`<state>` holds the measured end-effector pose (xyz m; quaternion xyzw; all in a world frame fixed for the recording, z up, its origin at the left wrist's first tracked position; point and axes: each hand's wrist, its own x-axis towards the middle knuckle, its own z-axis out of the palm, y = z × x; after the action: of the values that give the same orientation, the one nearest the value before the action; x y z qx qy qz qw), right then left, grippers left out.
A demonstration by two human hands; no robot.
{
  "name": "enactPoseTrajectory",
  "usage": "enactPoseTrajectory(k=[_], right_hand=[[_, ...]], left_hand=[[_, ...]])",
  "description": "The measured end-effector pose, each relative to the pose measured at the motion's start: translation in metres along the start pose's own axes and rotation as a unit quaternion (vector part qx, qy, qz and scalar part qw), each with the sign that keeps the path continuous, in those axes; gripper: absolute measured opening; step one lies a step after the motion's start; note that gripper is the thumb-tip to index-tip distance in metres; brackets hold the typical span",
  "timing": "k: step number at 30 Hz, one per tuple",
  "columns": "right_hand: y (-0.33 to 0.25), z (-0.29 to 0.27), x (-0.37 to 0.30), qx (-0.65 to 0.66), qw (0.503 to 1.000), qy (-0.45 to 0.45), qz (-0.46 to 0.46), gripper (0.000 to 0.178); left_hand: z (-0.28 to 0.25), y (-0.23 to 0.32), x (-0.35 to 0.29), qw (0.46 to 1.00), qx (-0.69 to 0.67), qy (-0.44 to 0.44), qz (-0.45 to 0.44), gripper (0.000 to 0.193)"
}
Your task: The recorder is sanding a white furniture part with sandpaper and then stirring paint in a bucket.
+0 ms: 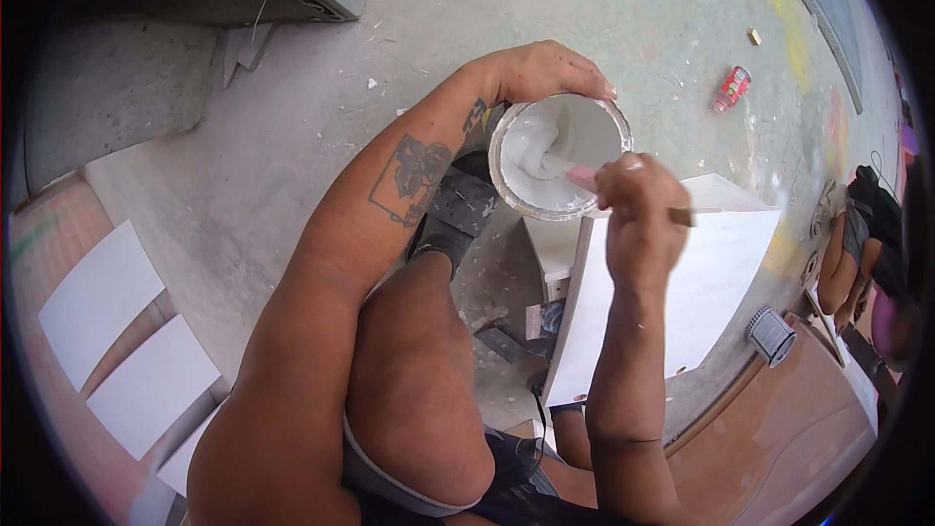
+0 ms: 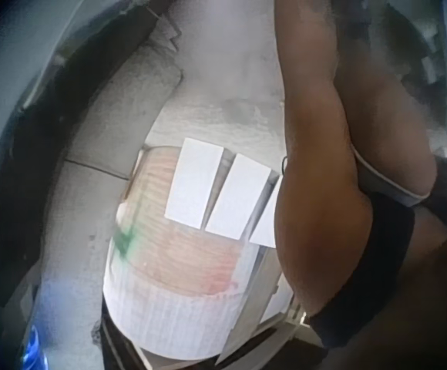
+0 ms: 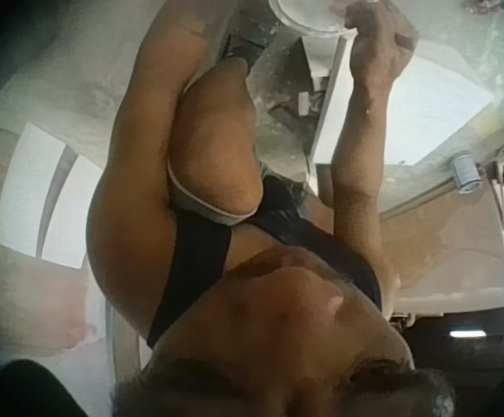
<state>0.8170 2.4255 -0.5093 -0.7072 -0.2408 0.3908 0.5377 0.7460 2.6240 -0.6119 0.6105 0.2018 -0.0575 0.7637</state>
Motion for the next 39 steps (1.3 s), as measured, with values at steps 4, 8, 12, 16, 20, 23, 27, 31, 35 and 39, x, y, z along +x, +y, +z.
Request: enactPoseTrajectory(k=[4,8,12,16,20,23,27,31,35,39], right_hand=[[-0.034,-0.001,0.003,0.182,0.974,-0.025,-0.131,0.033],[0.003,0.009,0.018,0.065,0.975,-0.009,-0.213,0.036],[0.033,0.005,-0.006,-0.016,0.998,0.010,-0.054,0.036],[-0.010,-0.002,-0.008,-0.020,0.999,-0.014,-0.045,0.036],[-0.050,-0.009,0.003,0.219,0.959,-0.072,-0.167,0.030],[-0.024,0.004,0.019,0.153,0.973,-0.015,-0.172,0.034],[0.031,0.015,0.009,0.077,0.995,-0.022,-0.064,0.034],[0.023,-0.001,-0.009,0.020,0.997,-0.068,0.003,0.035],[-0.041,-0.005,-0.005,0.002,0.994,-0.022,-0.107,0.036],[-0.031,-0.005,0.017,0.074,0.986,-0.029,-0.148,0.037]], left_hand=[[0.001,0.001,0.000,1.000,-0.002,0.000,-0.004,0.040],[0.002,0.001,0.002,1.000,0.002,0.003,-0.002,0.040],[0.003,0.007,-0.001,1.000,0.010,0.011,0.004,0.041],[0.001,0.002,-0.002,1.000,-0.004,0.006,-0.009,0.043],[0.002,0.001,0.001,1.000,-0.003,-0.004,0.005,0.044],[0.001,0.000,0.001,1.000,-0.007,-0.006,0.002,0.044],[0.002,0.003,0.002,1.000,0.001,-0.003,0.006,0.044],[0.003,0.004,0.000,1.000,0.013,0.009,0.010,0.044],[0.000,-0.002,-0.003,0.999,-0.031,0.023,0.005,0.034],[0.000,0.000,0.000,1.000,0.003,0.002,0.007,0.043]])
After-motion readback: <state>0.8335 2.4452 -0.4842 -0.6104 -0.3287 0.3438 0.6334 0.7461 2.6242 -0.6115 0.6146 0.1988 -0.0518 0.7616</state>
